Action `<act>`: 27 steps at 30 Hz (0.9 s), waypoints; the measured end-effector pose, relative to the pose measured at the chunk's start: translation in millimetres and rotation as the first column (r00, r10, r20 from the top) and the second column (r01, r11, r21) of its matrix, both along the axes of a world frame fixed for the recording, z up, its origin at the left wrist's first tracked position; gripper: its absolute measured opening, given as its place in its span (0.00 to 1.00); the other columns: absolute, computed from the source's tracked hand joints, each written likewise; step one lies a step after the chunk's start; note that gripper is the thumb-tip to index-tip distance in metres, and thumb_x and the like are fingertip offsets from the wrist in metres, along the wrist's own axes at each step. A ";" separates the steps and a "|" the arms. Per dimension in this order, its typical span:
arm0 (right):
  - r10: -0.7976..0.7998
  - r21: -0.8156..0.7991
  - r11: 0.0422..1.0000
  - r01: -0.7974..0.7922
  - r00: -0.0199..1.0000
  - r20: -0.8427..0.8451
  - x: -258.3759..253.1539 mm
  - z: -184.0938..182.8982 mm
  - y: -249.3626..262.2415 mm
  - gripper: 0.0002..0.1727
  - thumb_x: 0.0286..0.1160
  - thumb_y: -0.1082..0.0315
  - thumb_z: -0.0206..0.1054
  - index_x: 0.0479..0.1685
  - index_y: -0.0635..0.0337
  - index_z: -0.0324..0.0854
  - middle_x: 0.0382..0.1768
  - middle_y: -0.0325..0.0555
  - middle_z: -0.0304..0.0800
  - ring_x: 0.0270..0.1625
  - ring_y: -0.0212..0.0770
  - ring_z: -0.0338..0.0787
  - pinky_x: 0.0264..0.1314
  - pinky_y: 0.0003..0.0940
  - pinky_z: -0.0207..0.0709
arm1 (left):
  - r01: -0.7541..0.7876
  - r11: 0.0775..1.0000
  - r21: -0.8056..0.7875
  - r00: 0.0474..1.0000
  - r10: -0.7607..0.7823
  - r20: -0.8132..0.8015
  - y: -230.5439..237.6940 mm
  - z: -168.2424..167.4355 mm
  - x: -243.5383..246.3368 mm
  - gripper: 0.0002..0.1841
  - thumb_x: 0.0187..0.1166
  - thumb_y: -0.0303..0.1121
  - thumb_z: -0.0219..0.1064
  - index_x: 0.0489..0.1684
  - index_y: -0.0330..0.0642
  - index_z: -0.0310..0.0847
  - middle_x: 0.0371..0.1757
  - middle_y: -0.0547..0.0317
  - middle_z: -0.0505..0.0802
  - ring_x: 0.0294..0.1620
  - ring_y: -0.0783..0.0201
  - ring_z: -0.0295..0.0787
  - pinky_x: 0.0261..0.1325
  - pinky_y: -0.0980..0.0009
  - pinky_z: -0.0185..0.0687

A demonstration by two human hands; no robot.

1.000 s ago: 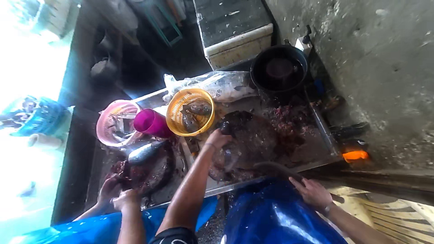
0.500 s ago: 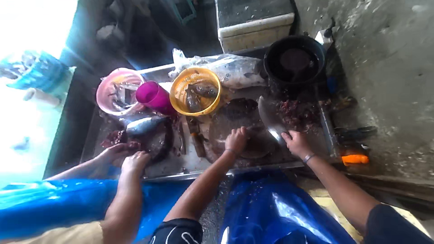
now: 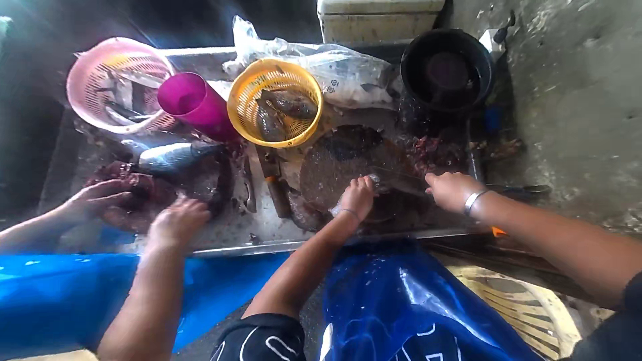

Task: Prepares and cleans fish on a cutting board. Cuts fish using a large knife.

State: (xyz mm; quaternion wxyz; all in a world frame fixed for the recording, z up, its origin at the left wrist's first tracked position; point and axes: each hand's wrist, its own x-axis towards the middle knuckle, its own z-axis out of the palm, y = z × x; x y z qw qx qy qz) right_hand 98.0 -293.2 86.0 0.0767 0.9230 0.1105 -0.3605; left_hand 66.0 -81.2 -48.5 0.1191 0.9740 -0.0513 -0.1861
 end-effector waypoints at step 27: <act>-0.013 -0.103 0.995 0.017 0.999 0.042 16.1 3.5 -38.0 0.24 0.94 0.47 0.48 0.60 0.54 0.82 0.44 0.61 0.93 0.53 0.67 0.93 0.51 0.67 0.84 | 0.240 0.965 0.101 0.971 -0.237 -0.043 16.6 45.4 81.2 0.19 0.86 0.29 0.59 0.74 0.42 0.69 0.63 0.41 0.88 0.52 0.36 0.91 0.45 0.40 0.86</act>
